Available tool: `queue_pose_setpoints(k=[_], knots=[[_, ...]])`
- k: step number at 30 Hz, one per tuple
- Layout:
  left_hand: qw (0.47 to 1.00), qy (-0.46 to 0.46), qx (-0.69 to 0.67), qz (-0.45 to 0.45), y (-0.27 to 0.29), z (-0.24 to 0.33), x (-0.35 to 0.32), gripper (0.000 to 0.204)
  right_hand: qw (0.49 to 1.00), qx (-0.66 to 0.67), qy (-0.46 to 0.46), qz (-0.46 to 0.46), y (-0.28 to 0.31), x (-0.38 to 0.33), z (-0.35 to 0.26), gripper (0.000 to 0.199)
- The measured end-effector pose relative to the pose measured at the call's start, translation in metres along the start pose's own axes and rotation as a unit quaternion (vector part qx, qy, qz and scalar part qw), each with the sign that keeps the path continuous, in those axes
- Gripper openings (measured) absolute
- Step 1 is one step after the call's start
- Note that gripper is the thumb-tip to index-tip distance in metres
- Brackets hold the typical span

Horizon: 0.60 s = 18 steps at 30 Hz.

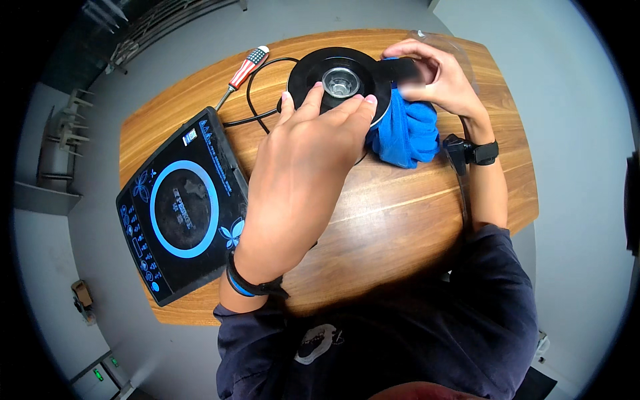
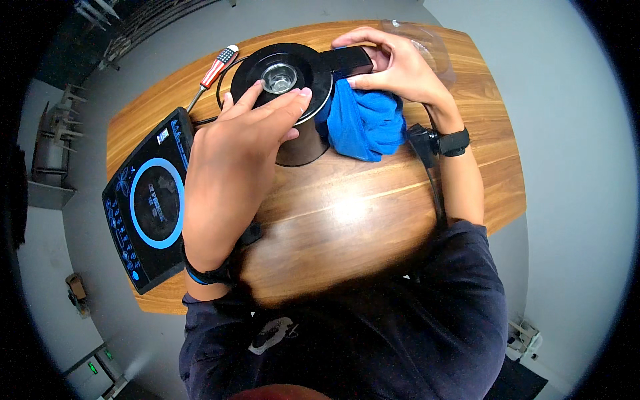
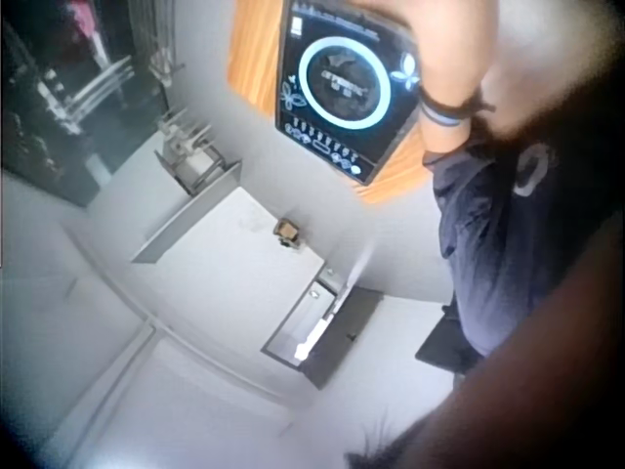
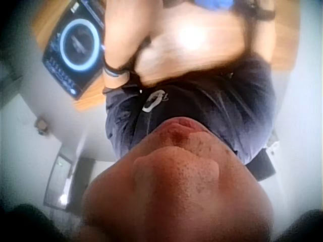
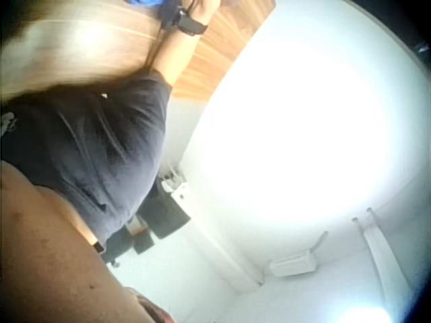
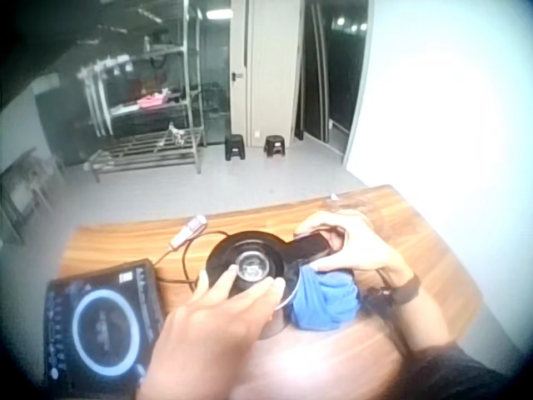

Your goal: The person uses a screwdriver to remove screws from the underside of a portable induction cooktop, then flips it over and cleans the top surface with a blue cloth. The cooktop is placed on a wooden table.

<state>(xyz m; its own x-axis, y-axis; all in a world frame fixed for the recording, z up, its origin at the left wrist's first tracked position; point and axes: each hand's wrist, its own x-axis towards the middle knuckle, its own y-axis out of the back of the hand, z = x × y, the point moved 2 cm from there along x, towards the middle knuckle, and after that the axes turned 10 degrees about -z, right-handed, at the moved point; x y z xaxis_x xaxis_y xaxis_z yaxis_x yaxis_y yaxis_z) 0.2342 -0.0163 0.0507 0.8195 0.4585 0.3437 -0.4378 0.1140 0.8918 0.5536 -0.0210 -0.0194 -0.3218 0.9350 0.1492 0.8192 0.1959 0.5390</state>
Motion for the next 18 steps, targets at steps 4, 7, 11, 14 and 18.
queue_pose_setpoints(k=[4, 7, 11, 14, 18], knots=[[1.000, -0.024, -0.001, -0.015, -0.001, -0.001, -0.003, 0.046, 0.995, 0.046, 0.085, 0.036, -0.009, 0.007, 0.001, 0.071], [0.999, -0.023, -0.017, -0.014, -0.001, -0.001, -0.002, 0.046, 0.997, 0.069, 0.027, 0.022, -0.012, 0.005, 0.019, 0.071], [0.999, -0.020, -0.022, -0.019, 0.000, -0.002, -0.002, 0.047, 0.981, 0.122, -0.114, -0.101, -0.012, -0.002, 0.019, 0.098], [0.999, -0.016, -0.019, -0.026, 0.001, 0.000, -0.001, 0.049, 0.989, 0.014, -0.023, -0.148, -0.013, -0.009, 0.027, 0.119], [1.000, -0.010, -0.009, -0.021, 0.002, 0.001, -0.001, 0.051, 0.991, -0.046, -0.020, -0.124, -0.018, -0.002, 0.022, 0.113]])
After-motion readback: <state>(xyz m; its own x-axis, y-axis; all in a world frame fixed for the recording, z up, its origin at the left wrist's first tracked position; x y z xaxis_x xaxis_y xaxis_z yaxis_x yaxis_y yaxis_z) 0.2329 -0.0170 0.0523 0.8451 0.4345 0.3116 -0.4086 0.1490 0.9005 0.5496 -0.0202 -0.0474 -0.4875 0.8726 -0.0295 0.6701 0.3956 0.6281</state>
